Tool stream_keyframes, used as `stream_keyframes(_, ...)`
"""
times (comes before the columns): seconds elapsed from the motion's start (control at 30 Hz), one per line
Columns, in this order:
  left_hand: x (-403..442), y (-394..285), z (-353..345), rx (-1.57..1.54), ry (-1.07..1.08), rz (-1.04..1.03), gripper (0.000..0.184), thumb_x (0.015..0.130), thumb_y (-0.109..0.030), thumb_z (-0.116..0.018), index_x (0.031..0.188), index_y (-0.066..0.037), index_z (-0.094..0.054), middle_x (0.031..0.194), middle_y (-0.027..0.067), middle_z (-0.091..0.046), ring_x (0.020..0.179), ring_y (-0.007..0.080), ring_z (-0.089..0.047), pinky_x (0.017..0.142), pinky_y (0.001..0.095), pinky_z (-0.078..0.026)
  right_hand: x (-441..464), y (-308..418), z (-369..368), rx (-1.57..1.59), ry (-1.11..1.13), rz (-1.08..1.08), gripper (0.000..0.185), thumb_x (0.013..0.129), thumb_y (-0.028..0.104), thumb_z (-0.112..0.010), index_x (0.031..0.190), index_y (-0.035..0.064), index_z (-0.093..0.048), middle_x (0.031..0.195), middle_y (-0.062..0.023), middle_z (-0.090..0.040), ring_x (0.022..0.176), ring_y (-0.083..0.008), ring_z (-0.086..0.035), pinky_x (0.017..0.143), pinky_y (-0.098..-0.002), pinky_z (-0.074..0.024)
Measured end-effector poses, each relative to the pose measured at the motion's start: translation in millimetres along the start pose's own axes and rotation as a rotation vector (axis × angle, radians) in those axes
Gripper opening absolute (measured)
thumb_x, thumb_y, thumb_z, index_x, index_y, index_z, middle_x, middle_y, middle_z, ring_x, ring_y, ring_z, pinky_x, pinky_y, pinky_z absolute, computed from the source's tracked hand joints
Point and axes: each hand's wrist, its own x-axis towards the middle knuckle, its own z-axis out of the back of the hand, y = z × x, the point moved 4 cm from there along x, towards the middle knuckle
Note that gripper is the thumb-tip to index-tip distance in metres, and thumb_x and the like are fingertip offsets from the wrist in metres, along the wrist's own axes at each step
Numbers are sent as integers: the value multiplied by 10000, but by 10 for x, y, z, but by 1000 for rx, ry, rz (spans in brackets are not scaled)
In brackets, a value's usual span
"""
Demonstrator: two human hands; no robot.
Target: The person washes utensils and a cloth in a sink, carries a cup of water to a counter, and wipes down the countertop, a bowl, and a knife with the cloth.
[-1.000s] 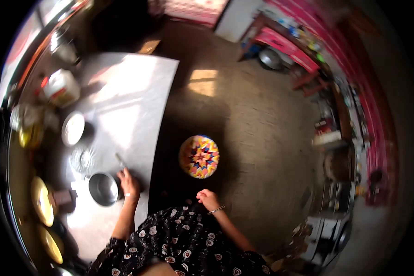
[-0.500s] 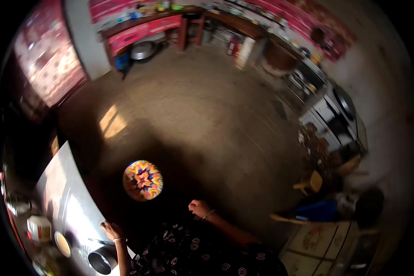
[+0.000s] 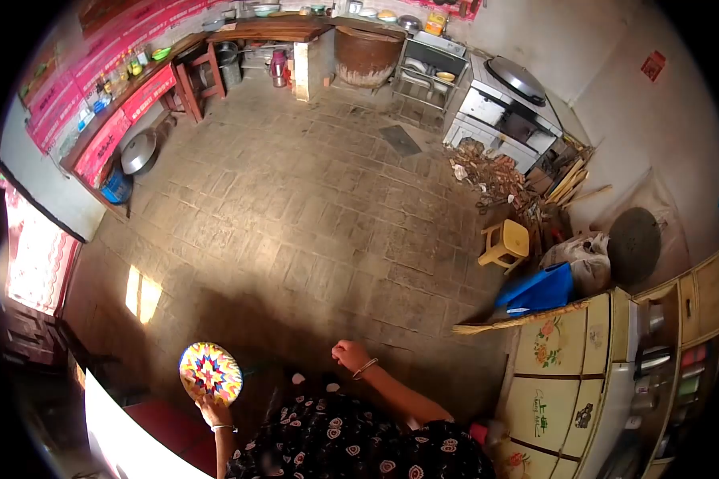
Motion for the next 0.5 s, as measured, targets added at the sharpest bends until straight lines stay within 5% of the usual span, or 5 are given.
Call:
stream_keyframes(0.27,903,-594,-349,17,160,-51,309,702,13,-529,1008,56,-517,1110,264,-456,1045,394,-450,894,411,-392,474,435,389,-2,-89,-43,211,817,211,-538,802,11,-603,709,-51,-633,590,-107,-593,572,-239,-479)
stream_keyframes(0.5,1964,-1516,-389,-77,89,-310,243,687,18,-529,928,36,-507,1094,238,-448,1049,384,-431,903,426,-384,949,901,799,86,-222,-75,208,817,206,-538,798,10,-605,713,-46,-629,591,-106,-587,554,-226,-469)
